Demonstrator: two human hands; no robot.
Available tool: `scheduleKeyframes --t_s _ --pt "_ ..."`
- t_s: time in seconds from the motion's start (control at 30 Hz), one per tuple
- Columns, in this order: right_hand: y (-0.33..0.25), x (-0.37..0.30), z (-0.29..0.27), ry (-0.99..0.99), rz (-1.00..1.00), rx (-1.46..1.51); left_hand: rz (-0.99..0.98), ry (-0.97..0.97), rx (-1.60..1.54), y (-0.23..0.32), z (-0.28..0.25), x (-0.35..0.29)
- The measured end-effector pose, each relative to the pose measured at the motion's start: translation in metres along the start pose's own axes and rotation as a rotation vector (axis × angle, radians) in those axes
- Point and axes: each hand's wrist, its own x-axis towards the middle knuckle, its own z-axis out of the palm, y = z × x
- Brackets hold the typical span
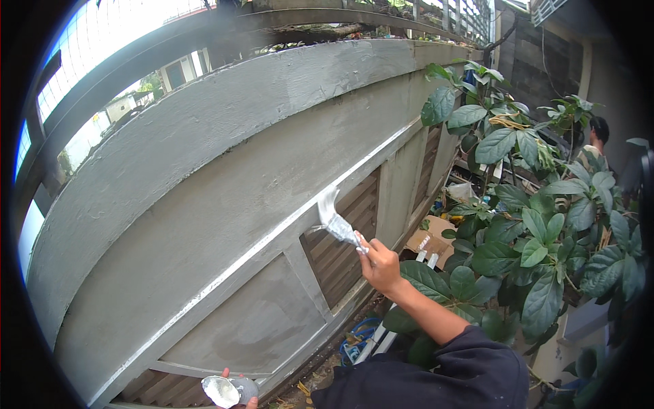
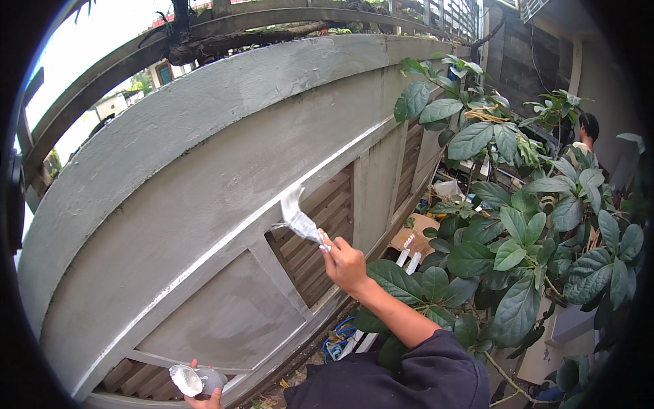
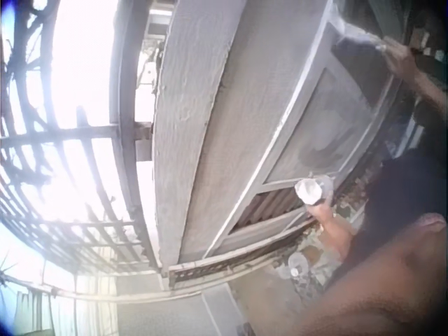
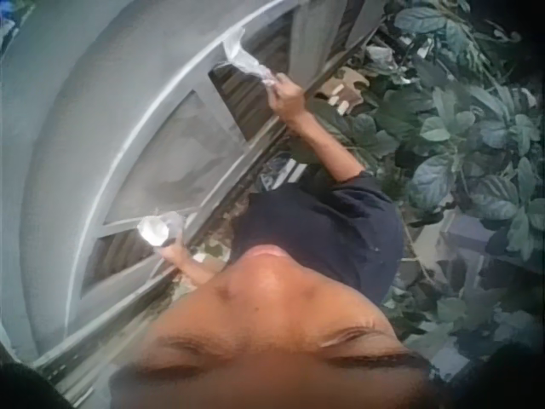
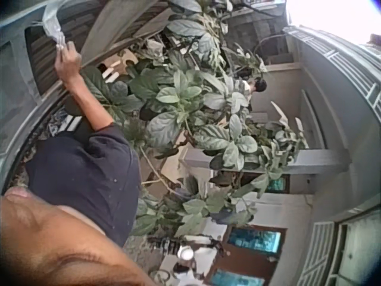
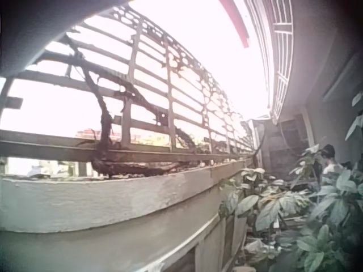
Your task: The person paints a concrete wall with a paint brush, applying paint from a paint can.
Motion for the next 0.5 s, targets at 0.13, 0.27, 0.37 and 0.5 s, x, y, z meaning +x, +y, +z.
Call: scheduleKeyframes --t_s 0.13,0.27,0.37,0.5 --pt "-0.001 0.022 -0.023 -0.063 -0.433 -0.126 -0.769 0.175 -1.003 -0.016 -0.004 0.031" --pt "0.119 0.066 -0.025 0.164 0.118 -0.228 -0.707 0.029 -0.785 -0.039 0.012 0.035" --pt "0.186 0.071 -0.027 0.308 0.324 -0.243 -0.389 -0.137 -0.592 0.004 0.041 0.026" --pt "0.099 0.065 -0.026 0.176 0.094 0.040 -0.143 -0.253 -0.379 0.003 0.065 0.025"
